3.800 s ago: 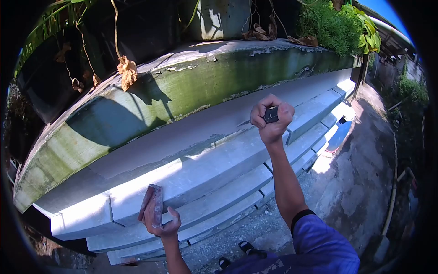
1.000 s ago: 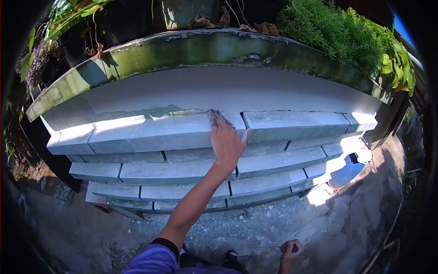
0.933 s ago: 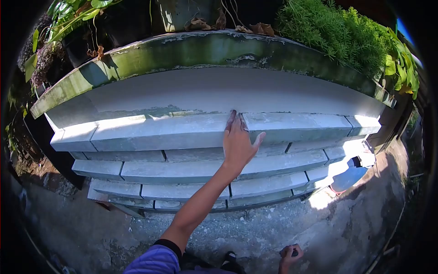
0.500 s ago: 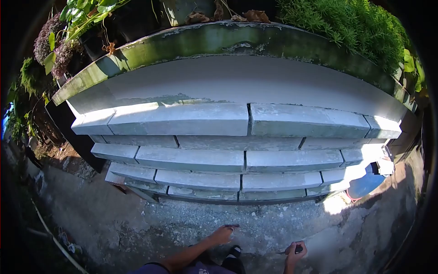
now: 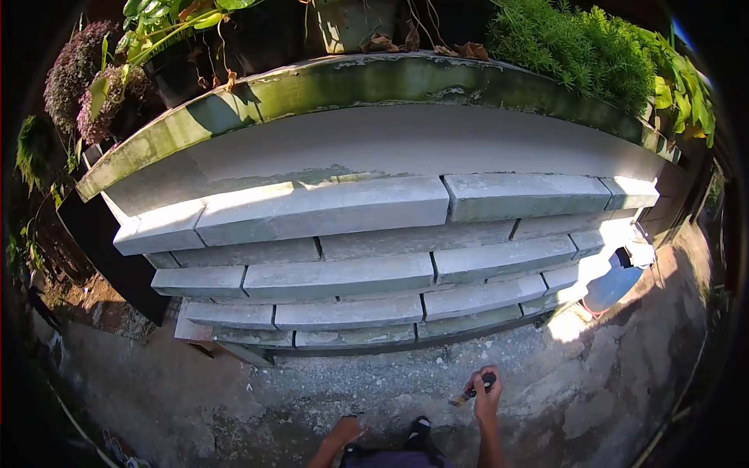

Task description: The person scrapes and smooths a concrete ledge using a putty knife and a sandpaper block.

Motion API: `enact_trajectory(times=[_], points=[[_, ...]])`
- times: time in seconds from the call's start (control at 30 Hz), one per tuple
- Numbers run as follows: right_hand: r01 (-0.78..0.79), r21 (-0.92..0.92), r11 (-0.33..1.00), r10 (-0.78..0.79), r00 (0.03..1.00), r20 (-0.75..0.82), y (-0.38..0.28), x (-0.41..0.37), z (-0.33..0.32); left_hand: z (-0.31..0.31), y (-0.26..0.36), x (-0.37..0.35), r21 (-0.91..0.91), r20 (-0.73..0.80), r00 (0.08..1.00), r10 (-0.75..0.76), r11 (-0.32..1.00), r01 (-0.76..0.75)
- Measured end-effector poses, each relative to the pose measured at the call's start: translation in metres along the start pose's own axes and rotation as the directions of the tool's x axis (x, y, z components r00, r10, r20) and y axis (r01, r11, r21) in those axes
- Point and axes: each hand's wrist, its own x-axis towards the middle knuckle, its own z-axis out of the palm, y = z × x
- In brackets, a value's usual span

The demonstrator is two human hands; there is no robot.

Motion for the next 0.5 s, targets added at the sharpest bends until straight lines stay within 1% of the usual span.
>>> enact_trajectory(times=[0.07,0.17,0.2,0.27,0.3,0.37,0.43,0.47,0.5], points=[[0.031,-0.083,0.996,-0.025,0.997,0.072,0.002,-0.003,0.024,-0.017,0.013,-0.026,-0.055,-0.098,0.995,0.023,0.998,-0.029],[0.022,-0.010,1.000,-0.022,1.000,0.000,-0.011,-0.009,0.067,-0.020,0.002,-0.052,-0.141,-0.175,0.983,0.059,0.986,-0.084],[0.026,-0.005,1.000,-0.026,0.999,-0.038,-0.013,-0.014,0.080,-0.017,-0.008,-0.057,-0.132,-0.171,0.983,0.069,0.987,-0.093],[0.100,0.021,0.995,-0.097,0.989,-0.115,-0.017,-0.021,0.104,-0.004,-0.038,-0.062,-0.115,-0.167,0.982,0.090,0.987,-0.110],[0.136,0.033,0.990,-0.130,0.980,-0.151,-0.016,-0.025,0.112,-0.005,-0.044,-0.066,-0.122,-0.162,0.984,0.074,0.988,-0.095],[0.259,-0.010,0.966,-0.257,0.953,-0.159,0.003,-0.025,0.121,-0.009,-0.056,-0.070,-0.137,-0.156,0.987,0.042,0.988,-0.064],[0.352,-0.029,0.936,-0.351,0.921,-0.167,0.006,-0.021,0.128,0.011,-0.098,-0.062,-0.085,-0.208,0.977,0.048,0.994,-0.067],[0.392,-0.022,0.920,-0.389,0.905,-0.173,-0.006,-0.004,0.137,0.017,-0.113,-0.056,-0.061,-0.236,0.970,0.053,0.996,-0.069],[0.429,-0.015,0.903,-0.425,0.888,-0.177,-0.020,0.017,0.144,0.004,-0.106,-0.059,-0.071,-0.230,0.973,0.027,0.996,-0.044]])
